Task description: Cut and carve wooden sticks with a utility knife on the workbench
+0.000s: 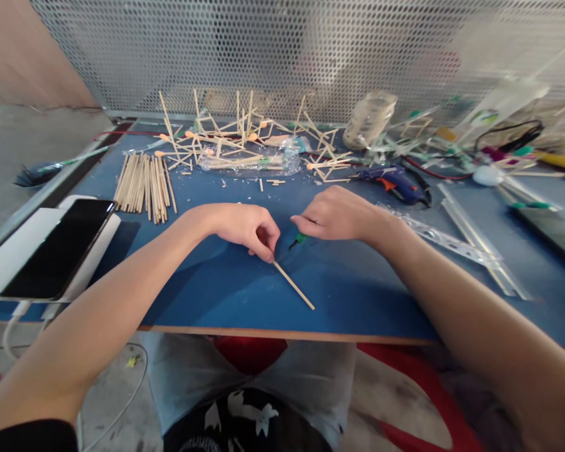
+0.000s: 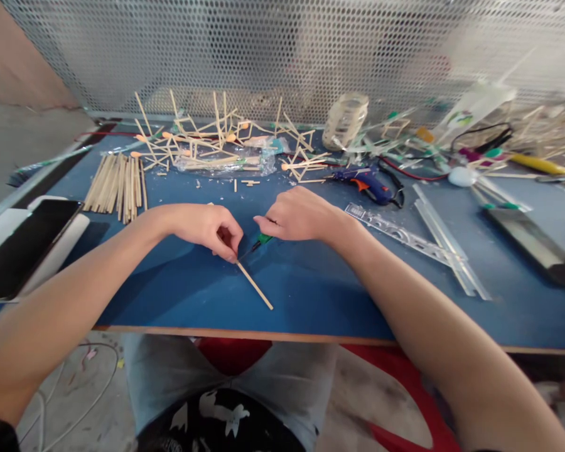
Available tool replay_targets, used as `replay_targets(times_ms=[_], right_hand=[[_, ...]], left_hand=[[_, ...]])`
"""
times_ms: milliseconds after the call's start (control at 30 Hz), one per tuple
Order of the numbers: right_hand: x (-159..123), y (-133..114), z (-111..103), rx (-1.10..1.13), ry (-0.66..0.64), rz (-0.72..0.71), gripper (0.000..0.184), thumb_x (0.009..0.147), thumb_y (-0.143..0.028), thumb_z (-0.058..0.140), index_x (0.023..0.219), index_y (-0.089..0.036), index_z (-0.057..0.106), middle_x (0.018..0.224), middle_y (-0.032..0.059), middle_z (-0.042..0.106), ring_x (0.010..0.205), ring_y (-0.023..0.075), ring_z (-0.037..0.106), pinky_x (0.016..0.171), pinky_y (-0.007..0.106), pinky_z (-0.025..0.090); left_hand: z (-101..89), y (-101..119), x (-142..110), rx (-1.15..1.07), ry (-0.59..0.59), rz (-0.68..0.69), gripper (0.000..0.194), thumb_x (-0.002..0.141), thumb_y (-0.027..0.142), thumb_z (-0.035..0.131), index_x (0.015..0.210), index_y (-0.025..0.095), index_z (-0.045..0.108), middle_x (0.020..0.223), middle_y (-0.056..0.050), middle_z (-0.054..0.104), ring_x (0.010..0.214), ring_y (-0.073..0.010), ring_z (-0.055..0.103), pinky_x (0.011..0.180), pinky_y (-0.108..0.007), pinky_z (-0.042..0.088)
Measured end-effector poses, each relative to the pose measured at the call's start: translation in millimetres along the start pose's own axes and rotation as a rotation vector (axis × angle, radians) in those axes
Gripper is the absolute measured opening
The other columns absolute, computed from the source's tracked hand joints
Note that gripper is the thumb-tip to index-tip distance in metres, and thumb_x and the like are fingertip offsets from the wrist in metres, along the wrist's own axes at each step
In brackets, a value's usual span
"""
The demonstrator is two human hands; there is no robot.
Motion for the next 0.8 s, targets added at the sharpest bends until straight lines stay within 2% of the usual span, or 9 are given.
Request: replay_targets(times_ms=[200,467,633,800], right_hand=[[1.6,-4.1,1.4,0.004,0.010,-0.068,0.062,0.103,-0.039,0.028,0.070,-0.015,0.075,0.070,0.0130,0.073,0.058,0.0164,0.056,0.058,0.034,0.016],[1.8,-6.3,2.0,0.034,-0.026,-0.071,0.061,0.103,-0.037,0.027,0.073,-0.015,0.075,0.071,0.0137,0.073,0.057,0.0161,0.055,0.059,0.034,0.016],[2.6,1.9,3.1,0.020,-0.035,0.001,0.063,0.103,-0.038,0.027,0.071,-0.013,0.076,0.073,0.0161,0.073,0.059,0.0167,0.055,0.060,0.034,0.017],[3.4,-3.2,1.0,0.021,-0.035,-0.044,0.062,0.104,-0.037,0.026,0.074,-0.013,0.076,0.072,0.0143,0.073,0.058,0.0160,0.055,0.059,0.034,0.016]], left_hand=[[-0.6,0.9,0.1,-0.001,0.002,0.001,0.019,0.081,0.041,0.072,0.080,0.021,0.073,0.067,0.003,0.070,0.062,-0.0107,0.063,0.061,-0.022,0.041],[-0.3,1.0,-0.5,-0.011,0.003,-0.004,0.019,0.080,0.040,0.072,0.080,0.021,0.072,0.067,0.002,0.070,0.063,-0.0111,0.062,0.062,-0.023,0.040],[-0.3,0.9,-0.8,-0.005,0.005,-0.010,0.022,0.081,0.043,0.072,0.079,0.021,0.071,0.068,0.002,0.070,0.063,-0.0110,0.062,0.062,-0.023,0.039],[-0.1,1.9,-1.0,0.000,-0.012,-0.006,0.019,0.082,0.041,0.071,0.080,0.021,0.071,0.068,0.003,0.070,0.064,-0.0113,0.063,0.063,-0.023,0.041]])
Point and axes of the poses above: each hand's wrist, its own x-axis towards the middle knuckle, its own z-axis out of the palm, y = z × x, the point moved 5 cm from there along x, towards the middle knuckle
